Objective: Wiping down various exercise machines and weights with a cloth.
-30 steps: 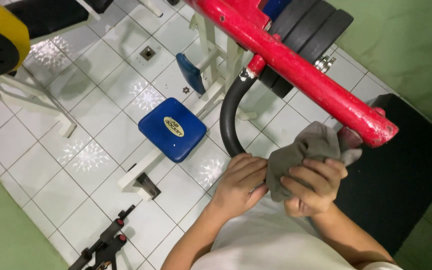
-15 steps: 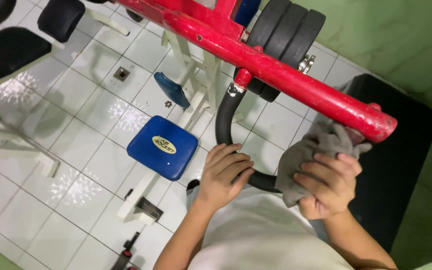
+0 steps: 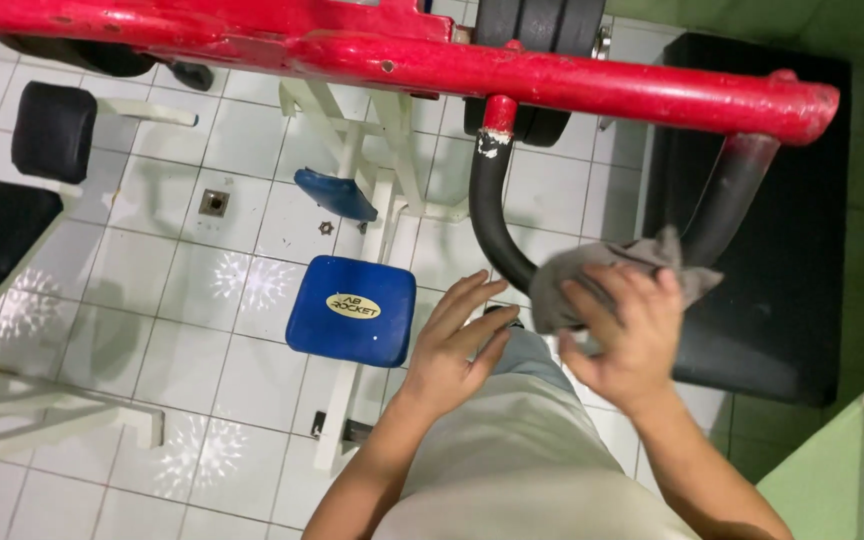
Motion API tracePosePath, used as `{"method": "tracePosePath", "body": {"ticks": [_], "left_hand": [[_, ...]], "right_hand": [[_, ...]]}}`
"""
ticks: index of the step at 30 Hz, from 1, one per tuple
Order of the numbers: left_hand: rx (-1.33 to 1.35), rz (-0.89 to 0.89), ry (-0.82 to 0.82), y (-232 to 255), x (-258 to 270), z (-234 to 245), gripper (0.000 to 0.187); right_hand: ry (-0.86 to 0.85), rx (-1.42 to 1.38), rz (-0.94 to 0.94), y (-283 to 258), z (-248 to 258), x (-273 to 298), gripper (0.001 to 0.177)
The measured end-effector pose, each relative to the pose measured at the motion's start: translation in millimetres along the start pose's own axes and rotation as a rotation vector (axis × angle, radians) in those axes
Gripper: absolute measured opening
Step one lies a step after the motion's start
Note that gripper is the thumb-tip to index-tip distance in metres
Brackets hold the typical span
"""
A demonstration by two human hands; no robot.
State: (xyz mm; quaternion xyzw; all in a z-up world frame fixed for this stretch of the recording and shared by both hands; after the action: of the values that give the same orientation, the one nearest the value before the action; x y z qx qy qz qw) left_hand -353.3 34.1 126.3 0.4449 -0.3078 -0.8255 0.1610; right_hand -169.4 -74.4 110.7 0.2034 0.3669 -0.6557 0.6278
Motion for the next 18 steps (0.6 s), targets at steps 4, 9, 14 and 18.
{"method": "tracePosePath", "body": {"ticks": [4,9,14,18], "left_hand": [[0.032,0.033,0.002,-5.7,9.7,26.7,0.022],[0.043,0.075,-0.029,-8.8,19.3,47.0,0.017],[0.069,0.097,-0.032,-9.4,28.1,48.7,0.018],[0.082,0.095,-0.055,-8.9,31.8,46.7,0.017]], "right_hand": [[-0.017,0.143,-0.033,-43.7,-32.1,3.5,0.039],[0.126,0.368,-0.059,-64.6,-55.7,-22.0,0.033],[0.208,0.490,-0.049,-79.1,-85.1,-77.2,0.039],[0.156,0.551,-0.259,-73.3,-121.9,-93.6,0.039]]}}
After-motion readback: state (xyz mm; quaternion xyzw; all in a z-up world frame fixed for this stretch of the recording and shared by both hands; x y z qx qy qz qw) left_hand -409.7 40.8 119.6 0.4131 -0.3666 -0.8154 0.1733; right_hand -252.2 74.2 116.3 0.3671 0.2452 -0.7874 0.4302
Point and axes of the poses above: each hand's wrist, its own x-axis away from the middle knuckle, its own z-axis out of the back of the hand, y = z × x, the point moved 2 cm from there along -x, towards the middle knuckle
